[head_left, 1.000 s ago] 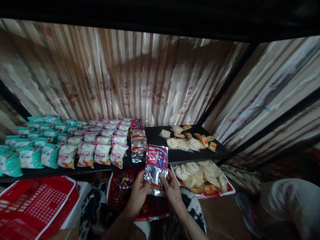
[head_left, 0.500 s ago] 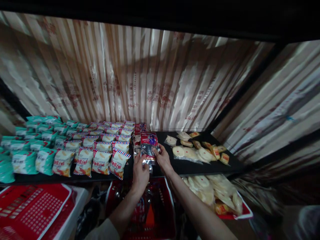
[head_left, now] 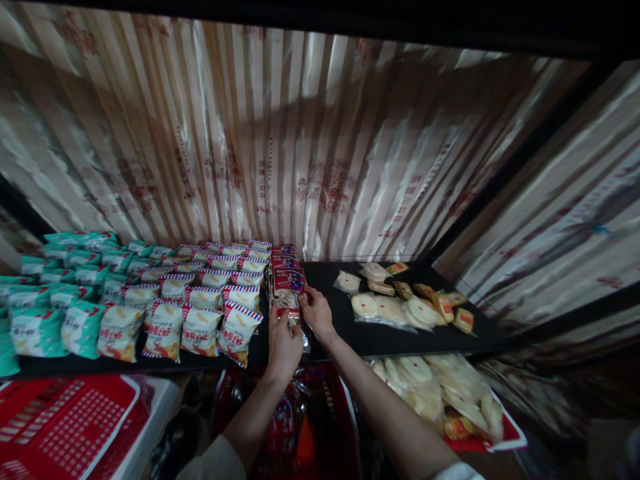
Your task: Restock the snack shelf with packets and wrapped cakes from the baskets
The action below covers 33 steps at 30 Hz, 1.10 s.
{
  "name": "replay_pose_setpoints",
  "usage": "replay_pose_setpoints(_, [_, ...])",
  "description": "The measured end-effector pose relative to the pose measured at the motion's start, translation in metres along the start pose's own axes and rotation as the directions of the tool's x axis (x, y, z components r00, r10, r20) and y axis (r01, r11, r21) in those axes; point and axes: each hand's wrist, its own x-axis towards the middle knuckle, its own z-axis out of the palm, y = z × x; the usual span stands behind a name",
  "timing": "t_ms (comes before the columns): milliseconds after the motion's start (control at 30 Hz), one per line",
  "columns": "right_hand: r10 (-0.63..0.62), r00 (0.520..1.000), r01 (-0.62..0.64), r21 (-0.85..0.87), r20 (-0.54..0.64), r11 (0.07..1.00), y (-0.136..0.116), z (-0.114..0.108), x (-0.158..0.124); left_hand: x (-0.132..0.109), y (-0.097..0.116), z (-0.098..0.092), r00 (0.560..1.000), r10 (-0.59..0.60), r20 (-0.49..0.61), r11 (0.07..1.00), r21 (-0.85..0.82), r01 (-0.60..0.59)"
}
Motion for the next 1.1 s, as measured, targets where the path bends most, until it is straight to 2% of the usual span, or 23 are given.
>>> replay_pose_setpoints(267, [0.007, 0.998, 0.006, -0.211, 0.059, 0.977, -0.01, -0.001, -0.006, -0.003, -0.005, 0.002, 0.999, 0.019, 0.032, 0.985, 0.169, -0.024])
replay_pose_setpoints(433, [0.018, 0.996, 0.004, -0.262, 0.082, 0.965, -0.012, -0.003, -0.007, -0.004, -0.007, 0.002, 0.996, 0.08, 0.046, 0.956, 0.28, -0.089])
replay_pose_setpoints(600, [0.013, 0.997, 0.006, -0.249, 0.077, 0.968, -0.012, -0.002, -0.008, -0.008, -0.009, 0.004, 0.983, 0.18, 0.031, 0.916, 0.36, -0.179])
replay_pose_setpoints(833, [-0.017, 0.998, 0.031, -0.235, 0.062, 0.971, -0.013, 0.0, -0.009, -0.009, -0.014, 0.006, 0.983, 0.158, 0.096, 0.897, 0.402, -0.184])
replay_pose_setpoints(967, [-0.022, 0.999, 0.031, -0.2, 0.048, 0.979, -0.005, 0.007, -0.007, -0.009, -0.018, 0.008, 0.974, 0.219, 0.062, 0.891, 0.393, -0.225])
replay_pose_setpoints(1100, [-0.094, 0.995, 0.09, -0.104, -0.035, 0.99, 0.002, 0.01, -0.007, -0.009, -0.022, 0.009, 0.952, 0.305, 0.016, 0.883, 0.371, -0.289])
